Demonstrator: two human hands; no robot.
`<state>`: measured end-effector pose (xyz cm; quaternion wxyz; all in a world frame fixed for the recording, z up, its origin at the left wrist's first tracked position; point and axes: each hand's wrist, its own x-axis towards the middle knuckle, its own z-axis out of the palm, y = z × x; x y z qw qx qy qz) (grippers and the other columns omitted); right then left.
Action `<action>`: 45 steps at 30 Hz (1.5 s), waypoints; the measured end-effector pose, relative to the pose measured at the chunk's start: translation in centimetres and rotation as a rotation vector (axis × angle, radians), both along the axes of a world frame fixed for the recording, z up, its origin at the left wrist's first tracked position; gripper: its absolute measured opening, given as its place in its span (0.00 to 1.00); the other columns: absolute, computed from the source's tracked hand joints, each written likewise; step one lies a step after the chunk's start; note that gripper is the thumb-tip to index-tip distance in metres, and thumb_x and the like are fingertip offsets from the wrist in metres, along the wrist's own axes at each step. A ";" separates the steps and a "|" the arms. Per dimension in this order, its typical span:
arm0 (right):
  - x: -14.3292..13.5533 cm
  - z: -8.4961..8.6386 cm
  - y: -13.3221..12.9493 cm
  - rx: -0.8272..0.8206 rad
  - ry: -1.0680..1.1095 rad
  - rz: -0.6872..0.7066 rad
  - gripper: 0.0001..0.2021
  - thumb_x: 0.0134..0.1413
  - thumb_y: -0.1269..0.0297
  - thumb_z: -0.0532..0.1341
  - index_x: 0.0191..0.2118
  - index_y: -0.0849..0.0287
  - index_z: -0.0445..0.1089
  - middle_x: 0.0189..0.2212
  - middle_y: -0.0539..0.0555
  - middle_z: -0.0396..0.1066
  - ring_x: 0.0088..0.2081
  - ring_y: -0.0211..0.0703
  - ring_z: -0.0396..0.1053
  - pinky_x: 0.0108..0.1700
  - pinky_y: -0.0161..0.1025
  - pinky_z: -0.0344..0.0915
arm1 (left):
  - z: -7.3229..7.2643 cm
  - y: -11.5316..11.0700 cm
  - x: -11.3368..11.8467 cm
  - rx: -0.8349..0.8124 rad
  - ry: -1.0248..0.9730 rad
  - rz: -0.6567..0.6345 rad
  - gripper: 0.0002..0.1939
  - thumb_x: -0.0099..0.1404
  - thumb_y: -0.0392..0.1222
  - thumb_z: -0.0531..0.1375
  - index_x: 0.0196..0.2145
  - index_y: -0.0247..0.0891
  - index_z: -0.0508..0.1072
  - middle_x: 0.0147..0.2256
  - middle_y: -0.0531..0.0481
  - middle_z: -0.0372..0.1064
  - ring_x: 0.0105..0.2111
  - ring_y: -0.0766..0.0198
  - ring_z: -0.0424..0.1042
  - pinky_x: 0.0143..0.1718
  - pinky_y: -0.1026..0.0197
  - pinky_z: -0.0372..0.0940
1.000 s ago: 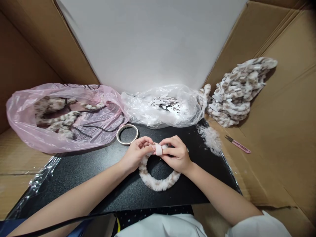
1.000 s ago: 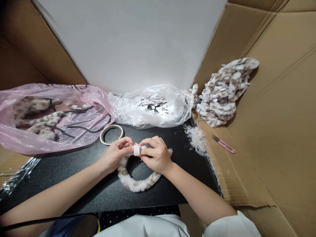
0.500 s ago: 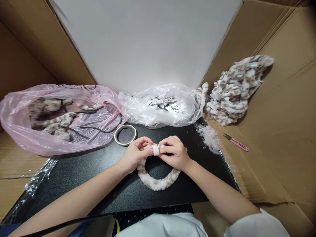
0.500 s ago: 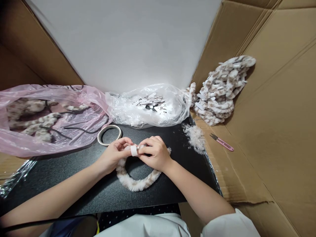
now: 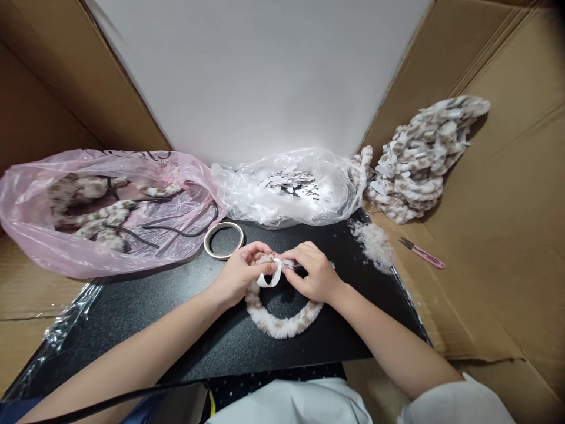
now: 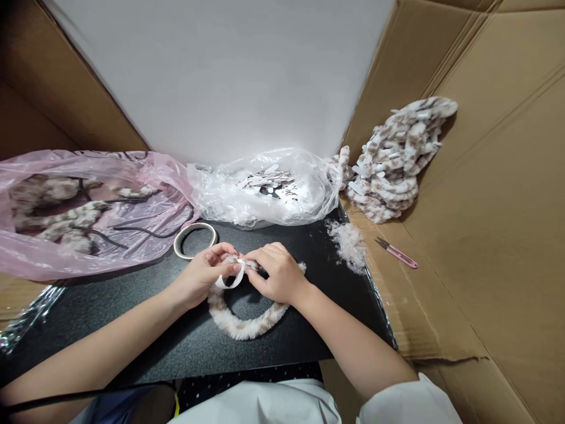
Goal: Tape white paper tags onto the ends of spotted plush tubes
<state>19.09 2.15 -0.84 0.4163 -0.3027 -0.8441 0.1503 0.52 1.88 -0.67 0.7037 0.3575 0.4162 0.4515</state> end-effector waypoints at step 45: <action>-0.7 1.0 0.5 -1.446 0.655 -0.072 0.18 0.30 0.67 0.70 0.31 0.59 0.64 0.21 0.45 0.70 0.21 0.33 0.65 0.25 0.32 0.62 | 0.1 -1.4 -0.7 1.343 0.975 -0.201 0.10 0.64 0.33 0.57 0.31 0.42 0.77 0.29 0.46 0.76 0.31 0.61 0.73 0.36 0.61 0.68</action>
